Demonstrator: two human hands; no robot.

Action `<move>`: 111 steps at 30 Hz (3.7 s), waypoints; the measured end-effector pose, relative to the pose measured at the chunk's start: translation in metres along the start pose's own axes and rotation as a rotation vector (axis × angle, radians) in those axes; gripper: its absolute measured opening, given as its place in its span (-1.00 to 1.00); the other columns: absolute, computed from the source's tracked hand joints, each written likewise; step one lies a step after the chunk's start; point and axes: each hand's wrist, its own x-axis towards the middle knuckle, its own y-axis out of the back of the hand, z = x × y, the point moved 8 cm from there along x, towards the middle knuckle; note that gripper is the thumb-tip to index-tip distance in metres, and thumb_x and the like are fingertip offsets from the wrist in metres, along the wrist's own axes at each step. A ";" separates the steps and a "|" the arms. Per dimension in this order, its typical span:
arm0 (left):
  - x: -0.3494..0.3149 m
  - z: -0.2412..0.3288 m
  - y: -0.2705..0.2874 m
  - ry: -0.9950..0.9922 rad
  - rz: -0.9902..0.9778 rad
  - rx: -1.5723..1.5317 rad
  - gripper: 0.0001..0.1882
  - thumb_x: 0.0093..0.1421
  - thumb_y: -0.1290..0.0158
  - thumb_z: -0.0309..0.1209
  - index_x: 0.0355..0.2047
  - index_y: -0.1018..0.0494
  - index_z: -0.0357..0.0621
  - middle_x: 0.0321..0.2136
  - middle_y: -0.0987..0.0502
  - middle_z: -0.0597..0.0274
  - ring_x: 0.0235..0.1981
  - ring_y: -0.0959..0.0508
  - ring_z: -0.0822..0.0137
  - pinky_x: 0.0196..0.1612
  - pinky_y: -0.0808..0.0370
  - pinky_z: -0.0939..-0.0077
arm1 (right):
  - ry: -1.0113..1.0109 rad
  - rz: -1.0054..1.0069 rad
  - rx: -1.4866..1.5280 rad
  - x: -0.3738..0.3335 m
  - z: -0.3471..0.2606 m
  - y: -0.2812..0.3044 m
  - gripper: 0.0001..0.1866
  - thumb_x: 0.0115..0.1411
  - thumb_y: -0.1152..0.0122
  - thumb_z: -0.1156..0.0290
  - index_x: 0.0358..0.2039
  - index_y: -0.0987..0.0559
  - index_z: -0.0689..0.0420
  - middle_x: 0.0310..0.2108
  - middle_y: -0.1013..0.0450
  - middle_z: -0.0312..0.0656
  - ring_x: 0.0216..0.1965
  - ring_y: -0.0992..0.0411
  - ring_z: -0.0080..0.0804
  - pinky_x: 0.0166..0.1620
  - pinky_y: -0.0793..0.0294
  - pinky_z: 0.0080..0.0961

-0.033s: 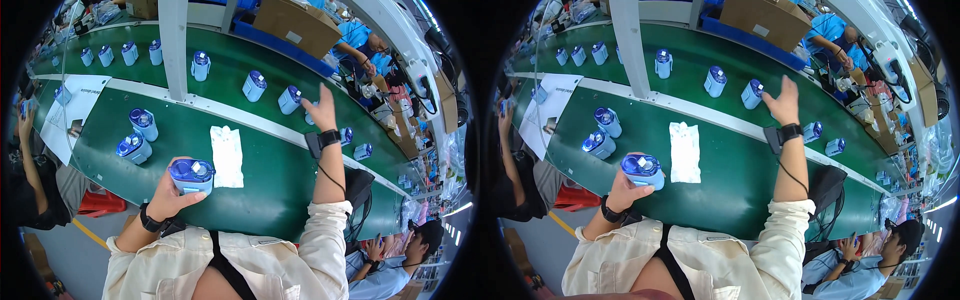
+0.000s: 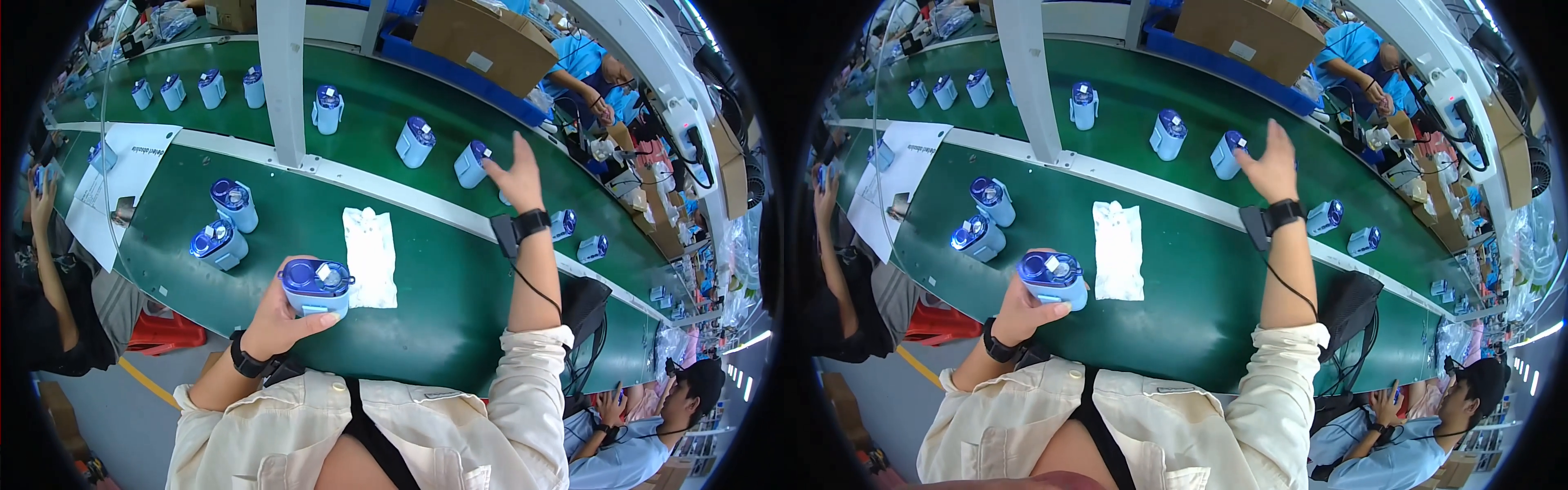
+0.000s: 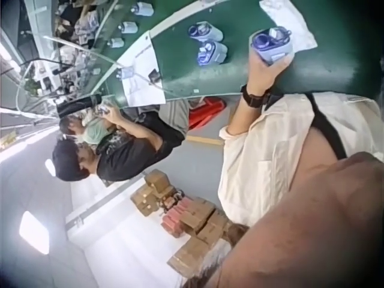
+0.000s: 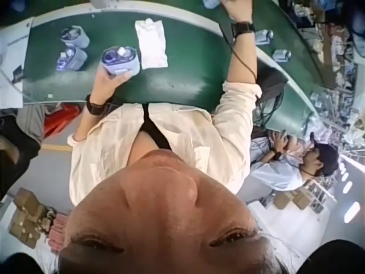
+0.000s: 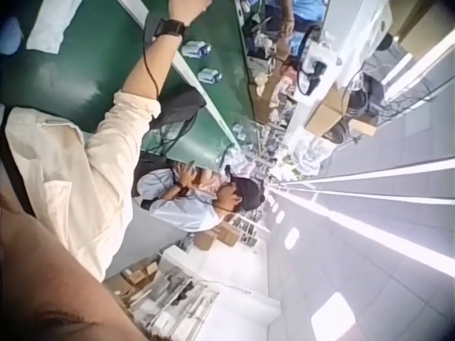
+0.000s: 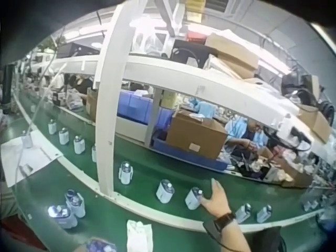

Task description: The person picks up a blue and white device from the conveyor belt, presses a small white square into a slot on the device, and places it back on the belt, repeating this process for several units.

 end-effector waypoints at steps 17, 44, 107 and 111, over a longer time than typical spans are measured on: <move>-0.016 0.044 -0.027 -0.383 -0.145 0.085 -0.26 -0.11 -0.35 -0.53 0.05 -0.19 -0.14 -0.04 -0.48 0.02 -0.02 -0.49 0.22 0.06 -0.38 0.39 | -0.024 -0.522 0.714 -0.049 -0.279 0.032 -0.07 -0.19 -0.51 0.15 0.20 -0.31 0.17 -0.27 -0.55 0.04 -0.26 -0.56 -0.15 -0.14 -0.52 -0.36; -0.028 0.063 -0.087 -0.883 0.181 1.039 -0.35 -0.20 -0.29 -0.44 -0.02 -0.39 -0.21 -0.38 -0.44 0.13 -0.37 -0.57 0.11 -0.48 -0.48 0.41 | -0.264 -0.306 1.024 -0.134 -0.211 0.178 -0.73 -0.12 -0.41 0.55 -0.35 -0.60 0.30 -0.40 -0.48 -0.17 -0.42 -0.37 -0.45 -0.33 -0.32 -0.57; -0.010 0.033 -0.080 -0.830 0.156 0.905 -0.27 -0.12 -0.39 -0.37 0.03 -0.27 -0.21 -0.12 -0.51 -0.11 -0.19 -0.55 0.02 -0.21 -0.52 0.25 | -0.496 -0.615 1.976 -0.150 -0.237 0.091 -0.62 0.29 -0.09 0.33 0.03 -0.45 0.30 0.10 -0.36 0.00 0.10 -0.34 -0.27 0.15 -0.30 -0.40; -0.002 0.029 -0.079 -0.797 0.152 0.864 -0.25 -0.12 -0.39 -0.38 0.04 -0.23 -0.20 -0.09 -0.45 -0.07 -0.14 -0.50 0.07 -0.12 -0.46 0.25 | -0.669 -0.628 2.082 -0.150 -0.234 0.088 -0.48 0.21 -0.22 0.30 0.12 -0.35 0.25 0.13 -0.31 -0.02 0.10 -0.34 -0.28 0.13 -0.32 -0.40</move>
